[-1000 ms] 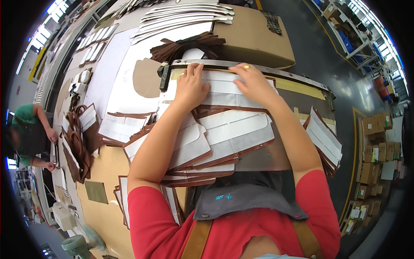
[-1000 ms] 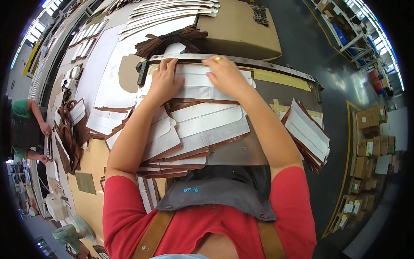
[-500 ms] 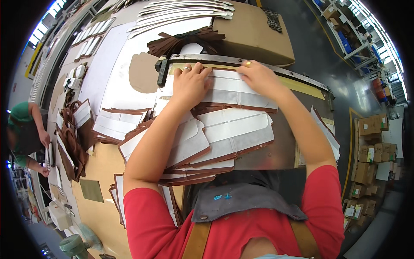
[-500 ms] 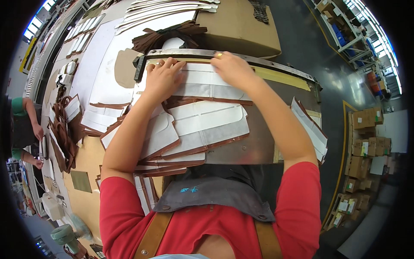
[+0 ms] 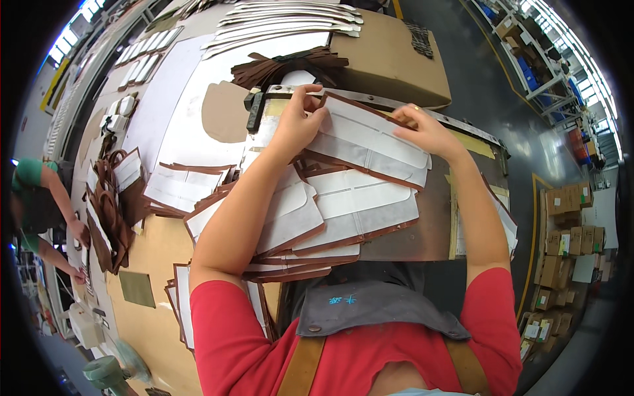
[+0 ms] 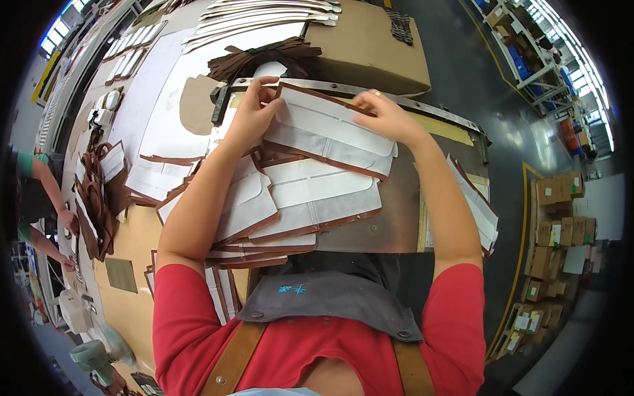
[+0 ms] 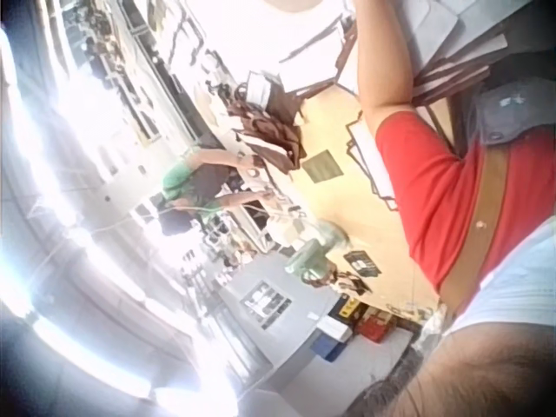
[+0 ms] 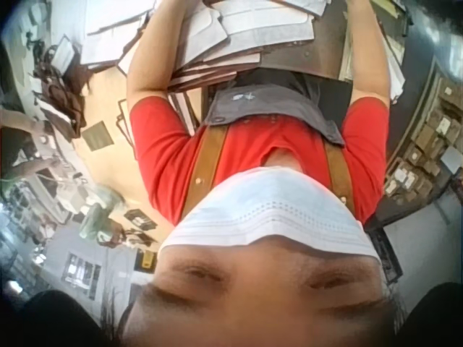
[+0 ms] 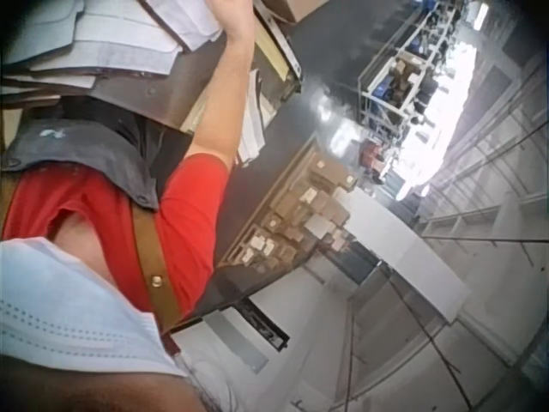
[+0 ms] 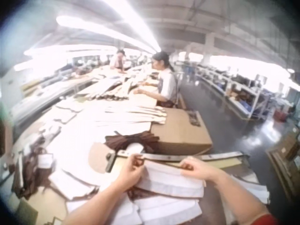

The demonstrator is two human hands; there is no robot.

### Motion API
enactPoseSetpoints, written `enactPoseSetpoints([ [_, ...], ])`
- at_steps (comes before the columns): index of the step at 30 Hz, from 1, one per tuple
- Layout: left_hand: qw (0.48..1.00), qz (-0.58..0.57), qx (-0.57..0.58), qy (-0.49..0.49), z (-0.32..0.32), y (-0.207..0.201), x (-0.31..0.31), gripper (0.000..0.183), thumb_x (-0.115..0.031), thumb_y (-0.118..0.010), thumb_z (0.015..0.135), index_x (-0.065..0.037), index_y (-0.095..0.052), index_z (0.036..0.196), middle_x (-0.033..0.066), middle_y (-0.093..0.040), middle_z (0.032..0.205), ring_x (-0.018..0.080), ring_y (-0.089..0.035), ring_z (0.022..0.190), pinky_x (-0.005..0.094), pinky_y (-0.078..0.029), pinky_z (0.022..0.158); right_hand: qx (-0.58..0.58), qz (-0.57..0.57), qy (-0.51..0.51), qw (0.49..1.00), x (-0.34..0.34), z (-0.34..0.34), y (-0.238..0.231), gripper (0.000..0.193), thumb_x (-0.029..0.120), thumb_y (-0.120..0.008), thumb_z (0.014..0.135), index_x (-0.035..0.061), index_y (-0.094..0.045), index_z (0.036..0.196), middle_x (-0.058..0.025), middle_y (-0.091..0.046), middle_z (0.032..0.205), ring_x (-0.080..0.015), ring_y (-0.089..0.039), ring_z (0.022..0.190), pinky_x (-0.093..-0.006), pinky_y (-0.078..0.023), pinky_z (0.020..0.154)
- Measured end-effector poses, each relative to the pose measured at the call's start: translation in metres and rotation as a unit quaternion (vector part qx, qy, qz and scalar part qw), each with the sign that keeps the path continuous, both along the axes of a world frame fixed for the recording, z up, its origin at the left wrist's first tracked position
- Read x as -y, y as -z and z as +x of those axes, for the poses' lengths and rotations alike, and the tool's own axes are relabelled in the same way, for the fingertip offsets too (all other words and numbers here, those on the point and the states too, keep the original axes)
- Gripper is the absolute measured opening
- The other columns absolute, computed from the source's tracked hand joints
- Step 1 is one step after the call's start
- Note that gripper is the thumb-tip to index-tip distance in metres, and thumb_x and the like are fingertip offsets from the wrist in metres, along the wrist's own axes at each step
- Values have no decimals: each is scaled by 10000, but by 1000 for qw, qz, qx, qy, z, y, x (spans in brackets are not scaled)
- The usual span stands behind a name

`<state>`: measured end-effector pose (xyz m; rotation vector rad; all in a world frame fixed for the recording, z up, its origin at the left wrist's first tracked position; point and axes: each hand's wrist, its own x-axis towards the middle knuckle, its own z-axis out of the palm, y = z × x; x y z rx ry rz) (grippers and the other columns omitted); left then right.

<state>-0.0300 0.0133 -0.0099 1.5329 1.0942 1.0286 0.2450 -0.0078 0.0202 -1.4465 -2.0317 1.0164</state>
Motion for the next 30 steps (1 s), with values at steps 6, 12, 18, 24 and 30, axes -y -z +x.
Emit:
enactPoseSetpoints([
  [6, 996, 89, -3, 20, 3, -1, 9, 373, -77, -590, 850, -66, -460, 1199, -17, -579, 871, 85, -530, 854, 265, -355, 813, -83, 7, -4, 996, -25, -81, -17, 259, 238, -560, 891, 33, -624, 1036, -58, -598, 964, -139, -550, 820, -285, -443, 737],
  [12, 995, 84, 41, 26, 7, -5, 12, 363, -54, -599, 840, -52, -471, 1179, -7, -589, 861, 82, -529, 837, 261, -373, 801, -92, 117, 12, 989, -18, -97, -15, 142, 154, -557, 891, 14, -584, 885, -29, -542, 822, -128, -490, 703, -274, -413, 665],
  [18, 990, 81, 107, 40, 10, -4, 12, 356, -25, -593, 832, -39, -464, 1164, 0, -578, 827, 75, -513, 794, 242, -396, 742, -11, 424, -19, 905, -19, -105, -1, 89, 67, -513, 855, -1, -517, 797, -146, -530, 824, -332, -525, 748, -404, -438, 672],
  [24, 992, 66, 102, 33, 8, -10, 15, 369, -39, -597, 828, -39, -464, 1172, 0, -568, 827, 76, -502, 794, 241, -386, 769, -69, 329, -13, 942, -13, -102, -7, 101, 96, -536, 871, -1, -540, 845, -131, -526, 817, -297, -533, 759, -383, -437, 668],
  [30, 992, 96, 83, 19, 6, -8, 12, 386, -68, -609, 828, -55, -462, 1185, 8, -587, 877, 88, -521, 866, 265, -376, 811, -61, 251, -13, 966, -12, -86, -16, 119, 126, -586, 872, 7, -589, 886, -73, -530, 757, -168, -496, 660, -270, -417, 606],
])
